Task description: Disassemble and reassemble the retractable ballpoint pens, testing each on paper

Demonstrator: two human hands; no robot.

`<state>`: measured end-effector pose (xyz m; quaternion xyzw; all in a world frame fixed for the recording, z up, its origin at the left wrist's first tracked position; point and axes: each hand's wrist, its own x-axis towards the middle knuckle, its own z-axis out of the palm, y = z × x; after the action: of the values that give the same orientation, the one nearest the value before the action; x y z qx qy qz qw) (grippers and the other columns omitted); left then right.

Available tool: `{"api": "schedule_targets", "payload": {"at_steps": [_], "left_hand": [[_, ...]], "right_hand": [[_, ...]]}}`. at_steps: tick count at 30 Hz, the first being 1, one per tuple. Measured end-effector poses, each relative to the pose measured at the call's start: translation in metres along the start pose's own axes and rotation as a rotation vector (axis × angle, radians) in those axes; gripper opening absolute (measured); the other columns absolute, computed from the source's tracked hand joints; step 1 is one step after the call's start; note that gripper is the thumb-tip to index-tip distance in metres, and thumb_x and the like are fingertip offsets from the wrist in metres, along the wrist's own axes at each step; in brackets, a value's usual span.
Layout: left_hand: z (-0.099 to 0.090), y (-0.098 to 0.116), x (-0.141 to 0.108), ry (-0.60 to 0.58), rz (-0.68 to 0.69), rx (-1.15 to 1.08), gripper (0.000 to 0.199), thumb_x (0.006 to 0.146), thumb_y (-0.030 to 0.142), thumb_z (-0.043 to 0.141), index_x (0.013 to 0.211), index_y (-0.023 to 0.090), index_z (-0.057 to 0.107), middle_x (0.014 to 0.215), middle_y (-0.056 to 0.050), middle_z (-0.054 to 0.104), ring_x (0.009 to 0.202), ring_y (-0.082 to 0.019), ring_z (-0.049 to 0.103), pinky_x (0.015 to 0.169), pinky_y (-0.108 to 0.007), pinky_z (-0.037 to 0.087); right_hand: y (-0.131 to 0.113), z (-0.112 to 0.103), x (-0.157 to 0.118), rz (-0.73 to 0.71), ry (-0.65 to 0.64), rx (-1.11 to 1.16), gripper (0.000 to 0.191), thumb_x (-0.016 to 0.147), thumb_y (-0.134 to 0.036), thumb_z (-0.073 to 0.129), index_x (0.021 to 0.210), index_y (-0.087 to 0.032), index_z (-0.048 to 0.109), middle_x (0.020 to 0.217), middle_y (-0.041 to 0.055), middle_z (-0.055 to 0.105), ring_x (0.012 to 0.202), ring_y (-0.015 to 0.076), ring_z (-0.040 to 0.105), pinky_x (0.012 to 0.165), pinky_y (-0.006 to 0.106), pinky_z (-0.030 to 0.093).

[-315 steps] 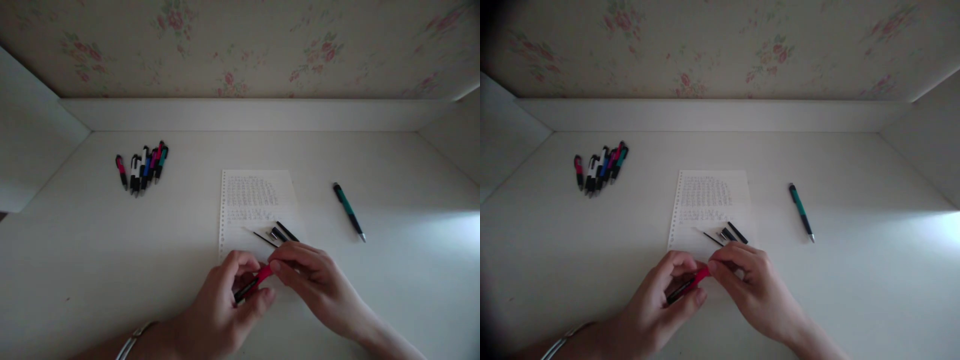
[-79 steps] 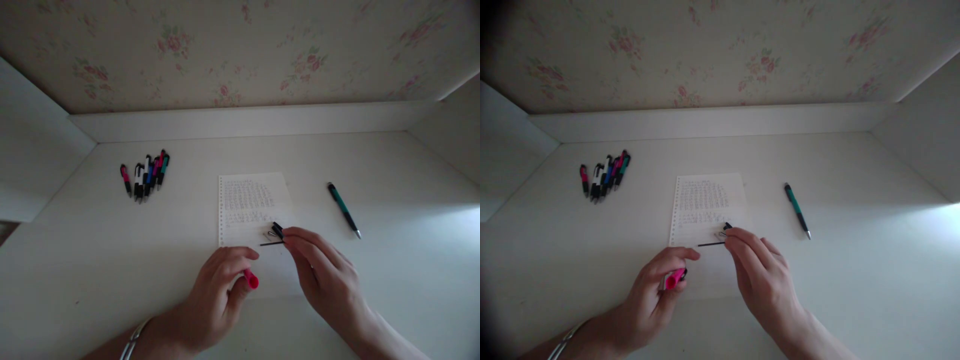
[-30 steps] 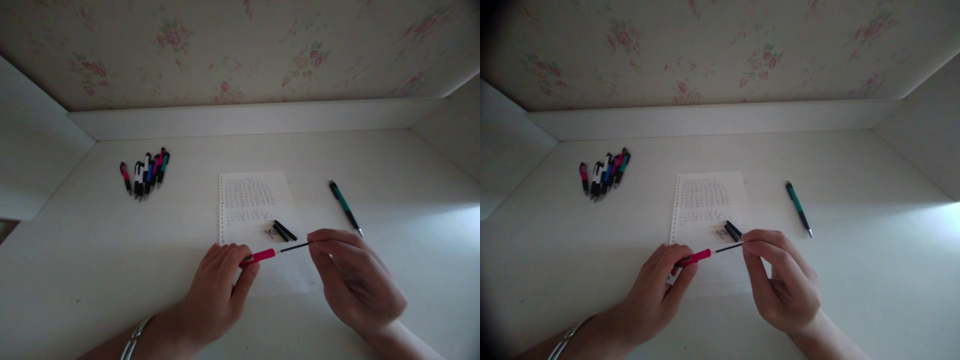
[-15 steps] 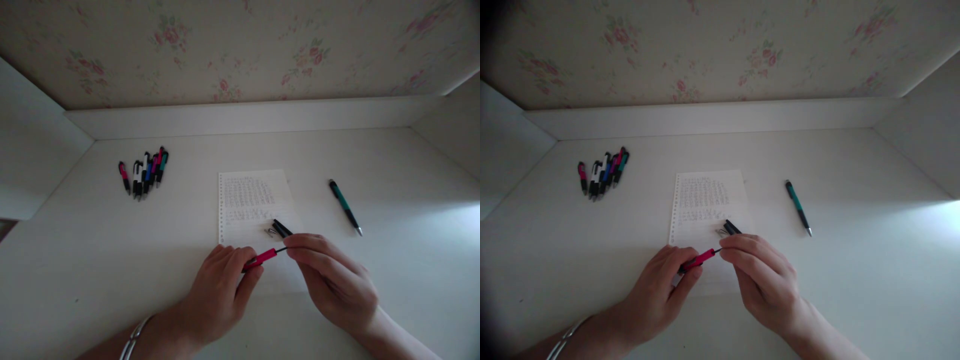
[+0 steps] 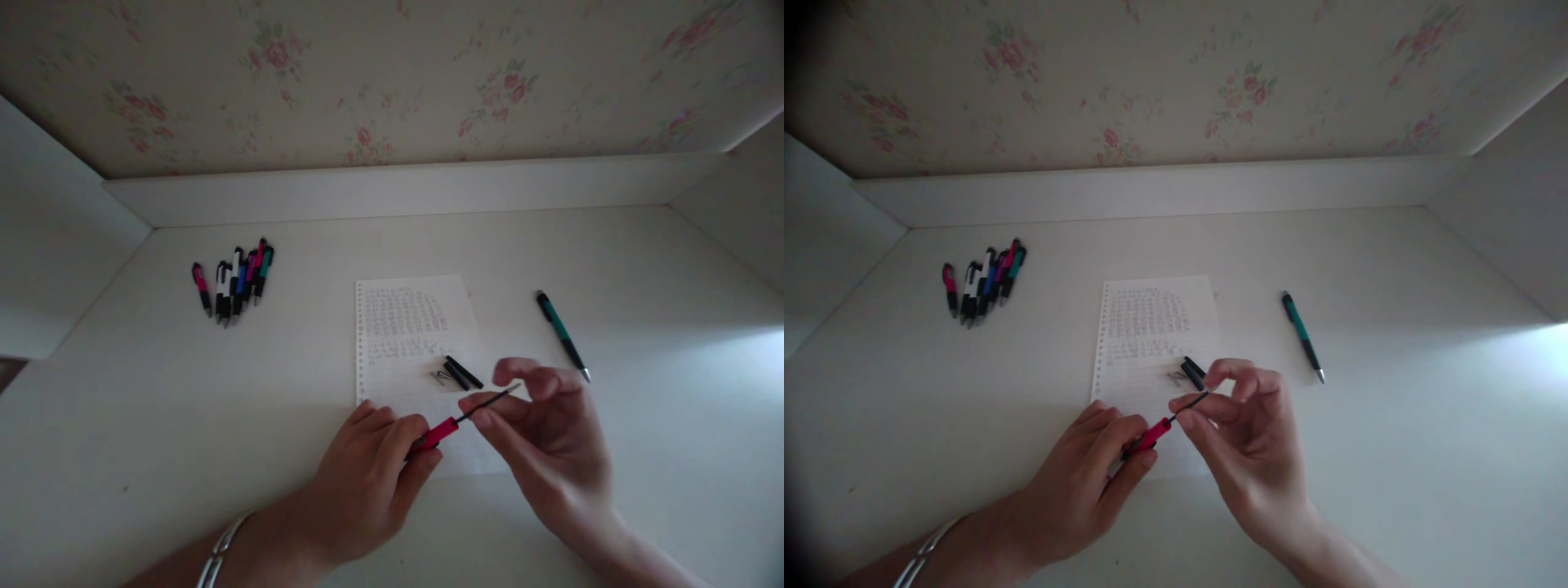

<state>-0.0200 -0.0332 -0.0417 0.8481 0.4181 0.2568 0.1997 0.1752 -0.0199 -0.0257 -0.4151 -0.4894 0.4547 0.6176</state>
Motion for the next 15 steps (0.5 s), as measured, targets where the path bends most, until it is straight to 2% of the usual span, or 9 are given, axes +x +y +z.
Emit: {"api": "schedule_targets", "payload": {"at_steps": [2,3,5,7,11,15], "left_hand": [[-0.0006,-0.0001,0.0003,-0.005,0.001,-0.008,0.017,0.109,0.033,0.04,0.105,0.02,0.051,0.079,-0.002,0.069,0.07,-0.023,0.066,0.074,-0.04,0.05],[-0.0008,-0.0001,0.0003,-0.008,-0.001,-0.012,0.017,0.109,0.033,0.04,0.105,0.02,0.05,0.079,-0.002,0.069,0.071,-0.023,0.066,0.074,-0.041,0.05],[-0.001,-0.0001,-0.0002,-0.004,-0.002,-0.017,0.016,0.109,0.032,0.04,0.107,0.02,0.05,0.081,-0.002,0.07,0.072,-0.023,0.066,0.076,-0.041,0.049],[-0.0008,-0.0001,-0.0012,0.002,-0.002,-0.018,0.016,0.109,0.032,0.04,0.108,0.02,0.05,0.082,-0.003,0.07,0.073,-0.023,0.066,0.076,-0.041,0.049],[-0.0002,-0.0008,-0.0029,0.005,0.002,-0.021,0.014,0.108,0.031,0.042,0.107,0.02,0.051,0.082,-0.003,0.069,0.073,-0.023,0.065,0.074,-0.039,0.048],[0.0001,-0.0017,-0.0016,0.011,-0.004,-0.023,0.013,0.108,0.03,0.042,0.107,0.02,0.051,0.082,-0.002,0.069,0.074,-0.022,0.066,0.077,-0.04,0.048]], "right_hand": [[0.0015,-0.0037,0.001,0.056,-0.094,0.004,0.031,0.09,-0.019,0.076,0.115,-0.029,0.061,0.093,-0.0004,0.074,0.078,0.0151,0.078,0.07,0.023,0.067],[0.0021,-0.0056,0.0014,0.07,-0.138,-0.014,0.028,0.091,-0.019,0.074,0.116,-0.028,0.065,0.091,0.0005,0.076,0.079,0.0146,0.078,0.071,0.021,0.067],[0.0024,-0.0085,0.0017,0.077,-0.184,-0.07,0.016,0.093,-0.017,0.071,0.106,-0.027,0.074,0.09,0.0011,0.079,0.08,0.0131,0.077,0.073,0.018,0.065],[0.0017,-0.0097,0.0017,0.071,-0.18,-0.125,0.014,0.094,-0.015,0.07,0.097,-0.026,0.077,0.09,0.0004,0.08,0.08,0.0121,0.076,0.074,0.016,0.064],[-0.0003,-0.0097,0.0014,0.064,-0.147,-0.172,0.011,0.091,-0.016,0.073,0.092,-0.026,0.078,0.088,0.0002,0.08,0.078,0.0128,0.076,0.072,0.017,0.064],[-0.0023,-0.0093,0.0019,0.105,-0.18,-0.144,0.005,0.09,-0.021,0.075,0.091,-0.024,0.078,0.082,0.0018,0.08,0.07,0.015,0.076,0.064,0.02,0.064]]}}
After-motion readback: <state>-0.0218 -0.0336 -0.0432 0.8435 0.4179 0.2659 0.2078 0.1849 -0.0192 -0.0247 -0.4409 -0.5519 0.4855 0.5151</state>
